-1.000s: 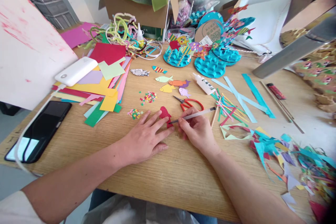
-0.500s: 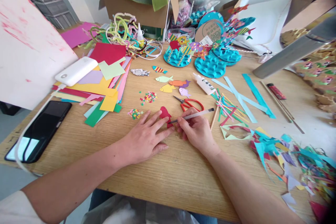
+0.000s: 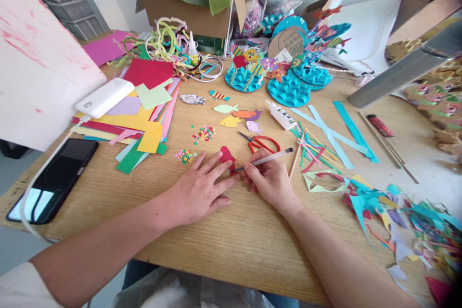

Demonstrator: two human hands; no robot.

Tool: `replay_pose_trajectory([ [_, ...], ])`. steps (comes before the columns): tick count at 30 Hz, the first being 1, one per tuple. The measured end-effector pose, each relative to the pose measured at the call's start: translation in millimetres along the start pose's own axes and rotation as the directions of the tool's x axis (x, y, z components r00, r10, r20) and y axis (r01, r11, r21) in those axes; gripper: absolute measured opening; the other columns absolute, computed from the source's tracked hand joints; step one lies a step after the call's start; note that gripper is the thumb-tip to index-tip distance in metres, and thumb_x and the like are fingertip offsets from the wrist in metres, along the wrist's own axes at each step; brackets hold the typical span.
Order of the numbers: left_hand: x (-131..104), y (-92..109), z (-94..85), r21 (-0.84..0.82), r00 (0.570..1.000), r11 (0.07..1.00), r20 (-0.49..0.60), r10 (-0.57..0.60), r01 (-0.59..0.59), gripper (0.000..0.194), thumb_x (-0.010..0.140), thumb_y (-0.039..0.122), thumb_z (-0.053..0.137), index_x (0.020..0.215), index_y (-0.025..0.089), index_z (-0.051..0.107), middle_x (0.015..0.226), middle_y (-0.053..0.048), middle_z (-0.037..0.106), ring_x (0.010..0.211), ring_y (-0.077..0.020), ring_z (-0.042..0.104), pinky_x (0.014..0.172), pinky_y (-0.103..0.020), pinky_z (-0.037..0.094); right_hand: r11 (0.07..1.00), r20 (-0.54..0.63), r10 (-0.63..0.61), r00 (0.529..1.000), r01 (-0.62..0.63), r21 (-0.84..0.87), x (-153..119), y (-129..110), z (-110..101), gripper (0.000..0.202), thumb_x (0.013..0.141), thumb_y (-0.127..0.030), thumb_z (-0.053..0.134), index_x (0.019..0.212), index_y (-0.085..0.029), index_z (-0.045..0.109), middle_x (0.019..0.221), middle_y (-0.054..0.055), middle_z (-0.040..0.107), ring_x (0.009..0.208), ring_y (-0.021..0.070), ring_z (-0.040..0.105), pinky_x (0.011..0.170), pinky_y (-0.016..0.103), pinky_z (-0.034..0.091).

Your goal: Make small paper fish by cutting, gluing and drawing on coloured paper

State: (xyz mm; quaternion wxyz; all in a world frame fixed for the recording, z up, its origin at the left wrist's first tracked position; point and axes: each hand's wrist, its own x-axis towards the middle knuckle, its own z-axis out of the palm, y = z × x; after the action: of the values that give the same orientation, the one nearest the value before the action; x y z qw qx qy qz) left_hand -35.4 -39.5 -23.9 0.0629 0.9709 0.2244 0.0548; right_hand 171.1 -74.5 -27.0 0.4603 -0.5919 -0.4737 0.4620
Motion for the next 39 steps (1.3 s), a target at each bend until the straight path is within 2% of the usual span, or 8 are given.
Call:
replay_pose_trajectory([
  [18, 0.2, 0.4, 0.1, 0.000, 1.000, 1.000, 0.001, 0.004, -0.004, 0.053, 0.098, 0.048, 0.042, 0.149, 0.030, 0.040, 0.146, -0.012, 0.048, 0.144, -0.0352, 0.031, 0.115, -0.058, 0.023, 1.000, 0.024, -0.003, 1.000, 0.003, -0.003, 0.2, -3.1, 0.1, 0.022, 0.078, -0.032, 0.068, 0.075, -0.022, 0.049, 0.050, -0.003, 0.059, 0.036, 0.0103, 0.050, 0.032, 0.019, 0.038],
  [27, -0.2, 0.0, 0.2, -0.003, 1.000, 1.000, 0.002, 0.000, 0.000, 0.055, 0.098, 0.048, 0.044, 0.149, 0.030, 0.039, 0.151, -0.011, 0.043, 0.145, -0.0354, 0.029, 0.115, -0.058, 0.023, 1.000, -0.026, -0.019, 0.999, 0.019, 0.014, -0.1, 0.0, -0.4, 0.022, 0.083, -0.035, 0.065, 0.078, -0.022, 0.048, 0.053, -0.004, 0.060, 0.033, 0.0093, 0.050, 0.029, 0.017, 0.038],
  [39, 0.1, 1.0, -0.1, -0.005, 1.000, 1.000, 0.005, -0.001, 0.001, 0.053, 0.098, 0.048, 0.045, 0.148, 0.030, 0.041, 0.151, -0.011, 0.044, 0.144, -0.0357, 0.029, 0.115, -0.058, 0.022, 0.999, -0.009, -0.030, 1.000, 0.030, 0.015, 0.7, 2.5, 0.3, 0.023, 0.085, -0.036, 0.064, 0.079, -0.021, 0.047, 0.054, -0.003, 0.061, 0.035, 0.0100, 0.053, 0.029, 0.017, 0.040],
])
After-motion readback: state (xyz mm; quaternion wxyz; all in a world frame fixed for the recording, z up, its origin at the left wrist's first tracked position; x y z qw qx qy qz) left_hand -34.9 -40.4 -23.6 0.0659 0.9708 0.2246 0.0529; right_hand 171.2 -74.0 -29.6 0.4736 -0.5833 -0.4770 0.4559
